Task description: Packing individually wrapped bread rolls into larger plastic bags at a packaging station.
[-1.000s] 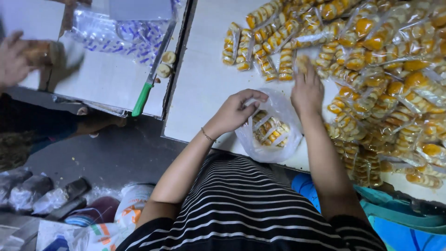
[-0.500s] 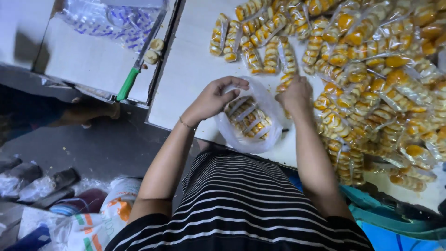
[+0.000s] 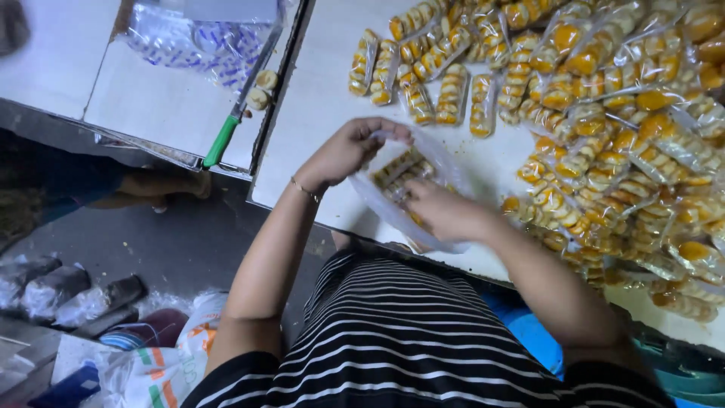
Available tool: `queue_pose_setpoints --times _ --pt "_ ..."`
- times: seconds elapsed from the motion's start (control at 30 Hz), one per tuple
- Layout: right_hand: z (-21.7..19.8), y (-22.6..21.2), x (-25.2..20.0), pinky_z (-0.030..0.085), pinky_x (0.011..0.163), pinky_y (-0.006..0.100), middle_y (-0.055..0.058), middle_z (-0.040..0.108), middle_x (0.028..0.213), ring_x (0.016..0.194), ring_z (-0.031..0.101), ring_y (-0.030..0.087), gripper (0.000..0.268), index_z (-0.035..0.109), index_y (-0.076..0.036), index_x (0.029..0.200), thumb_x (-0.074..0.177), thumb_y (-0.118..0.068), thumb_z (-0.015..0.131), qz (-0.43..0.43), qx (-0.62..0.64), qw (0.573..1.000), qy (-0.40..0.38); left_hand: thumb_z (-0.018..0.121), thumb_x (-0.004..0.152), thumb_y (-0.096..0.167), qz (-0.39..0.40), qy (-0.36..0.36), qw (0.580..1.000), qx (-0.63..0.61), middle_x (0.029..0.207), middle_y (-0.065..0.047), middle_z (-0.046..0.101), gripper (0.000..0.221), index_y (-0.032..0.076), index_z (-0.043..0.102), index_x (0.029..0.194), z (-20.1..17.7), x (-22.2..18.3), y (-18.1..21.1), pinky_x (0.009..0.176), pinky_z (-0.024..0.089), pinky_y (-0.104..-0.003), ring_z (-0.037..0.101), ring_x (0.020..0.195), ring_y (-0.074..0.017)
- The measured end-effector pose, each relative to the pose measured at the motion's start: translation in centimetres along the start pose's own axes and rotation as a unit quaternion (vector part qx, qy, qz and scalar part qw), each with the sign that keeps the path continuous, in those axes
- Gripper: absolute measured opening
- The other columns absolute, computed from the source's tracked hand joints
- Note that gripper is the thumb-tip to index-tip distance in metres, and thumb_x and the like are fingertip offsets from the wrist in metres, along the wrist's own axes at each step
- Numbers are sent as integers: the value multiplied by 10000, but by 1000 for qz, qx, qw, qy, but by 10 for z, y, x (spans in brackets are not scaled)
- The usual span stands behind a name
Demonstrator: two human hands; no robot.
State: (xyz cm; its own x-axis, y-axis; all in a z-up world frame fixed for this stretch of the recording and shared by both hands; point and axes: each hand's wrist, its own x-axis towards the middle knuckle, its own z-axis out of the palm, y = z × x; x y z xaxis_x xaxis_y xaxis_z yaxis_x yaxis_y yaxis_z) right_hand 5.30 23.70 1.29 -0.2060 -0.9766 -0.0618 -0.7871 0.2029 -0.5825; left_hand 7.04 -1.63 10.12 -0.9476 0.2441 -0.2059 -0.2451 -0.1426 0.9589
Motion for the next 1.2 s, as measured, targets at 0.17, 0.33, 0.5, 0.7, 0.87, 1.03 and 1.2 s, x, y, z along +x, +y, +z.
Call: queue_pose_setpoints --times 0.17,0.33,0.5,0.7,0.87,1.03,1.2 --pt "-42 146 24 542 865 505 275 632 1194 1071 654 389 640 515 49 1230 1019 -520 312 462 214 837 200 445 963 -25 -6 -23 1000 2 586 35 536 378 42 692 1241 -10 -14 -43 435 364 -130 441 424 -9" --pt "-14 217 83 464 1055 582 260 430 1494 1329 510 463 1151 257 35 1526 808 -718 751 640 -87 742 182 476 936 -13 27 -49 998 16 824 -65 626 420 85 693 1282 -18 3 -62 667 440 -257 543 678 -100" --pt "-14 190 18 537 855 410 138 529 1236 1083 615 287 844 298 32 1458 863 -108 880 284 325 780 453 525 924 -18 91 -100 991 -7 1351 -181 660 501 56 608 1412 -23 5 -68 1167 353 -493 535 1293 -264" --pt "-71 -26 28 460 964 707 402 584 1260 1171 537 627 866 487 93 1363 707 -255 932 179 106 963 173 344 784 -72 -15 -66 996 -64 1112 -173 719 683 32 579 1417 -51 56 -121 513 550 -190 619 562 -94" --pt "-35 28 41 411 1088 534 241 666 1232 1219 591 440 482 676 -23 1218 742 -59 748 91 64 994 21 366 741 -50 -3 -66 996 -66 976 -132 749 696 76 636 1371 -39 50 -90 574 550 -192 672 665 -92" --pt "-32 147 99 539 909 329 -184 725 1028 1058 695 95 150 639 -390 1097 959 -425 687 393 81 871 283 465 914 55 -12 17 999 -34 1007 -138 731 455 88 666 1321 -46 40 -136 781 556 -309 686 834 -172" --pt "-11 192 81 523 890 431 172 669 1171 1084 675 356 439 556 -62 1335 975 -233 741 249 179 895 324 395 1053 49 30 6 1000 -5 715 -51 664 375 100 701 1264 -18 5 -65 424 445 -175 534 434 -72"
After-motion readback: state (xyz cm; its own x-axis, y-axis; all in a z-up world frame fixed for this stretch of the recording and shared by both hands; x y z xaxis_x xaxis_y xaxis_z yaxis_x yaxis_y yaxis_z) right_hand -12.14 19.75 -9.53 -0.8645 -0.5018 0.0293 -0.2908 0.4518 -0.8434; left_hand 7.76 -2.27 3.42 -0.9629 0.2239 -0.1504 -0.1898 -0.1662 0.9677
